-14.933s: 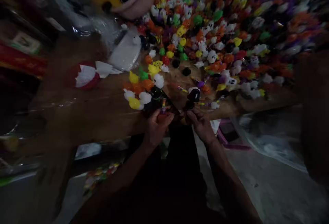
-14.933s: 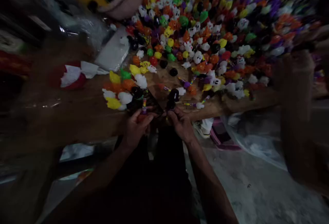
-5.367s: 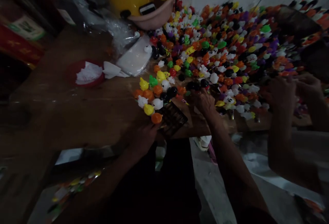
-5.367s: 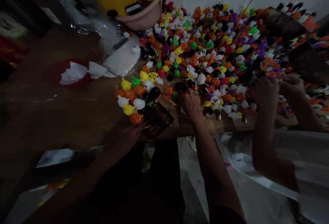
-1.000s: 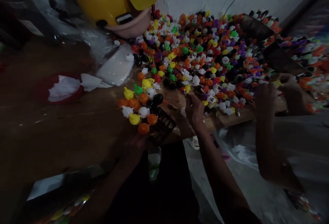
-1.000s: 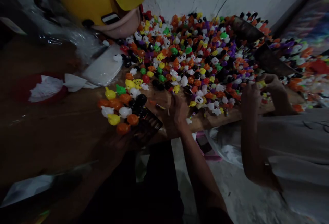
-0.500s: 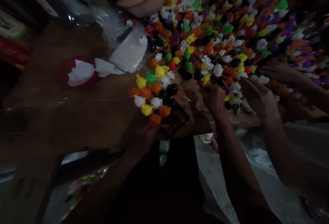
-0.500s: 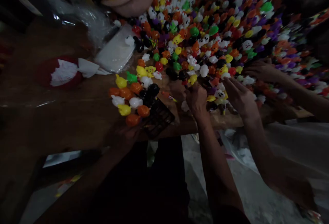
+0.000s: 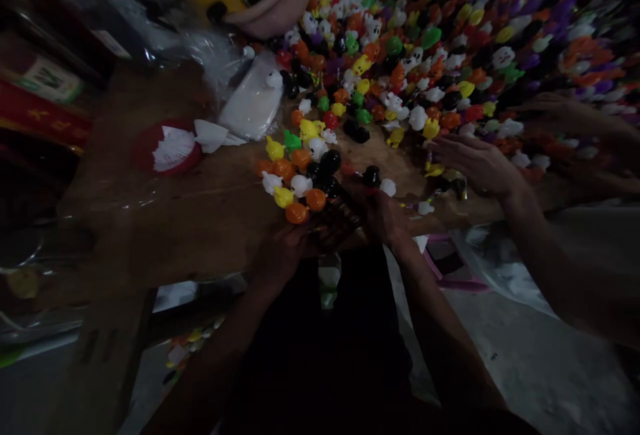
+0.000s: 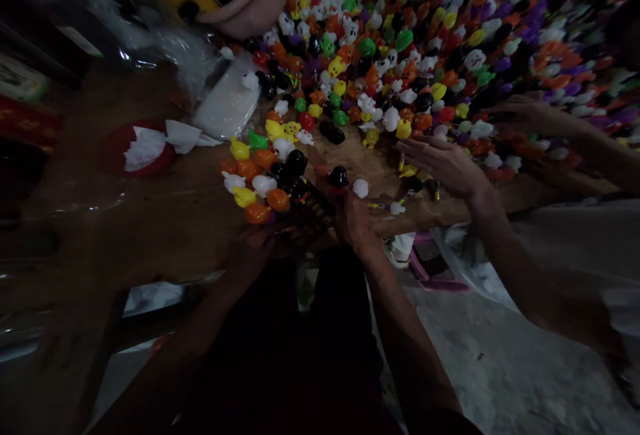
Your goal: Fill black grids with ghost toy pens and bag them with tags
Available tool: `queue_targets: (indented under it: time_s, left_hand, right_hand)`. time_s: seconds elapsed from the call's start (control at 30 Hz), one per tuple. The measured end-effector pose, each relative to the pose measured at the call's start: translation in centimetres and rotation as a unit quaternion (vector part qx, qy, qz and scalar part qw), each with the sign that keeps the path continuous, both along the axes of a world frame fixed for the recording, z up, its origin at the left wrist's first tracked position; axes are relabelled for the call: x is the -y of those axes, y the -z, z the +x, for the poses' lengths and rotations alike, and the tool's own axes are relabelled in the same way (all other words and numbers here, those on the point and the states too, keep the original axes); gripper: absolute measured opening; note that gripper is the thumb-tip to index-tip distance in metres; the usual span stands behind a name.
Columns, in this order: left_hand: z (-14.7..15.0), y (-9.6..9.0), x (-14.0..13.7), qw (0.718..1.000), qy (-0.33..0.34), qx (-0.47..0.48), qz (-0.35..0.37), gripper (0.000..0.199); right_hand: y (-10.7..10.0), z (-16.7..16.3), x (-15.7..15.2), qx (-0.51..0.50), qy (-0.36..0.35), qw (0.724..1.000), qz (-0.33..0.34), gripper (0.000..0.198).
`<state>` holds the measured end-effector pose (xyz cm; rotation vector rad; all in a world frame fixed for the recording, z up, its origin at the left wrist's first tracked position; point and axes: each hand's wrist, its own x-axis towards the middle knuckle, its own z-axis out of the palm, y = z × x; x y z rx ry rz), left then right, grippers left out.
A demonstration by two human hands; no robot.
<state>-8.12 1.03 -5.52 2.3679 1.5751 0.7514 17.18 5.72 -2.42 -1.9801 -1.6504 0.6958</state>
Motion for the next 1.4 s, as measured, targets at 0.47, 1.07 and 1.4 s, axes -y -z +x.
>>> queue_targets:
  time_s: [0.47, 1.07, 1.4]
  left_hand:
    - [-0.2, 0.6, 0.2, 0.999, -0.003, -0.041, 0.013, 0.040]
    - [0.3, 0.3, 0.1, 0.999, -0.019, -0.041, 0.017, 0.043]
    - [0.6, -0.4, 0.0, 0.998, -0.013, -0.028, -0.046, 0.043]
  right_hand:
    - [1.4, 1.0, 0.9, -0.128, -0.013, 0.985, 0.110, 0.044]
    - [-0.1, 1.5, 1.3, -0.012, -0.025, 0.999, 0.032, 0.033]
    - [0.4, 1.6, 2.2, -0.075, -0.007, 0.984, 0.159, 0.038]
